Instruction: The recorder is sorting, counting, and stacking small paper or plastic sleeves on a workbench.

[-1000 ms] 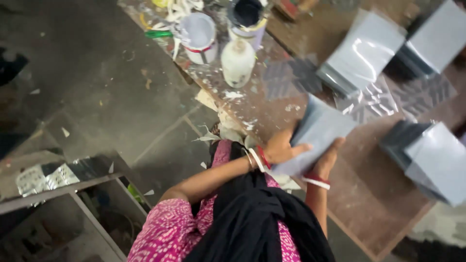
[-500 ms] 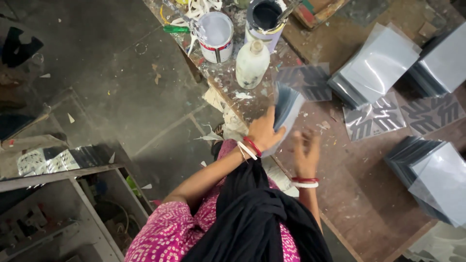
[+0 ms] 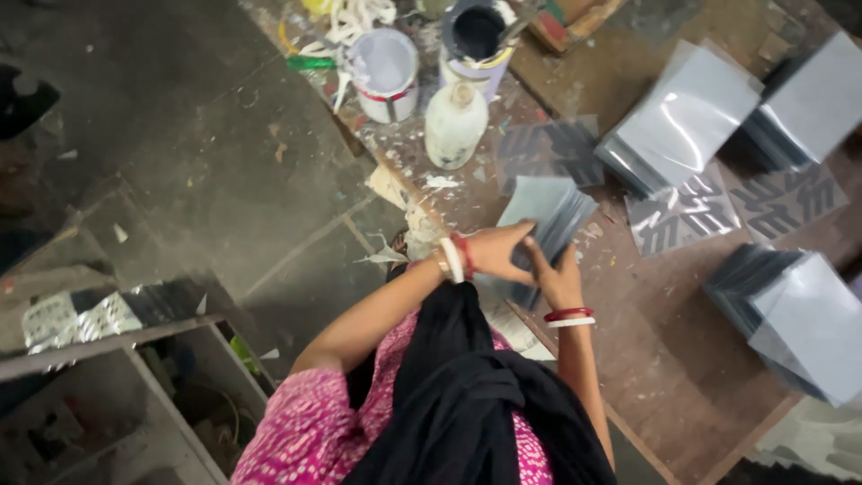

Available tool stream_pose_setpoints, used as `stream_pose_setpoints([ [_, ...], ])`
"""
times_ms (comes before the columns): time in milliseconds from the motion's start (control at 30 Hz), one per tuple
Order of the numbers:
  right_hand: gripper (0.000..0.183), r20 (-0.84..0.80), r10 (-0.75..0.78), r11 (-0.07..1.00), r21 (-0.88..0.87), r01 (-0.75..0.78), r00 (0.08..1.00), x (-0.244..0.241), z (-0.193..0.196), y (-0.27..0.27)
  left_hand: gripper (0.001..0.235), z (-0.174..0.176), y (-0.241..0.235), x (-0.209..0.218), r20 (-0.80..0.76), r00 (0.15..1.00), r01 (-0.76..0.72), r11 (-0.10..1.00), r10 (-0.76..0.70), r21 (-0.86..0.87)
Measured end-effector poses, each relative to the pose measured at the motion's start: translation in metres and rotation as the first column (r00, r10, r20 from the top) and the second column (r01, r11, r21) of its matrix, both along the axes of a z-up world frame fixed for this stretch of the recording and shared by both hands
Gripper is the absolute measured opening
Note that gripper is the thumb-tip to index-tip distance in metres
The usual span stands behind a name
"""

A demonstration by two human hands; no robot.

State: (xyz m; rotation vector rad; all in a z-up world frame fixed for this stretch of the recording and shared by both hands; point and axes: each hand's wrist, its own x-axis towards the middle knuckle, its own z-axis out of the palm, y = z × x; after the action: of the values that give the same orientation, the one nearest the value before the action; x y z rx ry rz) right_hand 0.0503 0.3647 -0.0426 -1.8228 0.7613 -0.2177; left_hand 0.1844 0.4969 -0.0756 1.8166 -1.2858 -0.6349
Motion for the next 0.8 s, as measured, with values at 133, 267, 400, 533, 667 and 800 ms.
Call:
stream_pose_setpoints([
  [133,0.070,0.035,-0.233,0.968,-0.087,0.235,0.972,-0.016,-0.007,0.009,0.091,-0.030,0.019,0.003,-0.447,0.890,0.036,0.992,-0.087,-0.122],
  [267,0.075,0.154,-0.296,0.949,0.162,0.271,0.943,-0.032,-0.022,-0.004,0.078,-0.054,0.023,-0.007,-0.545,0.811,-0.246,0.969,0.213,0.014],
  [400,0.074,0.130,-0.305,0.849,0.485,0.208,0.943,-0.029,0.016,0.007,0.075,-0.050,0.026,-0.011,-0.711,0.609,-0.473,0.881,0.353,0.032],
  [533,0.071,0.200,-0.208,0.795,0.605,0.046,0.958,-0.023,-0.006,-0.003,0.067,-0.050,0.032,-0.011,-0.989,-0.150,-0.261,0.965,-0.006,0.034],
  [667,0.060,-0.315,-0.153,0.984,-0.138,0.114,0.937,-0.014,-0.017,-0.001,0.063,-0.054,0.017,0.004,-0.959,0.171,-0.375,0.915,0.228,0.151],
  [800,0.067,-0.294,-0.036,0.819,-0.556,-0.140,0.955,-0.014,-0.036,0.032,0.063,-0.064,0.017,0.008,-0.942,0.170,-0.460,0.869,0.289,0.184],
])
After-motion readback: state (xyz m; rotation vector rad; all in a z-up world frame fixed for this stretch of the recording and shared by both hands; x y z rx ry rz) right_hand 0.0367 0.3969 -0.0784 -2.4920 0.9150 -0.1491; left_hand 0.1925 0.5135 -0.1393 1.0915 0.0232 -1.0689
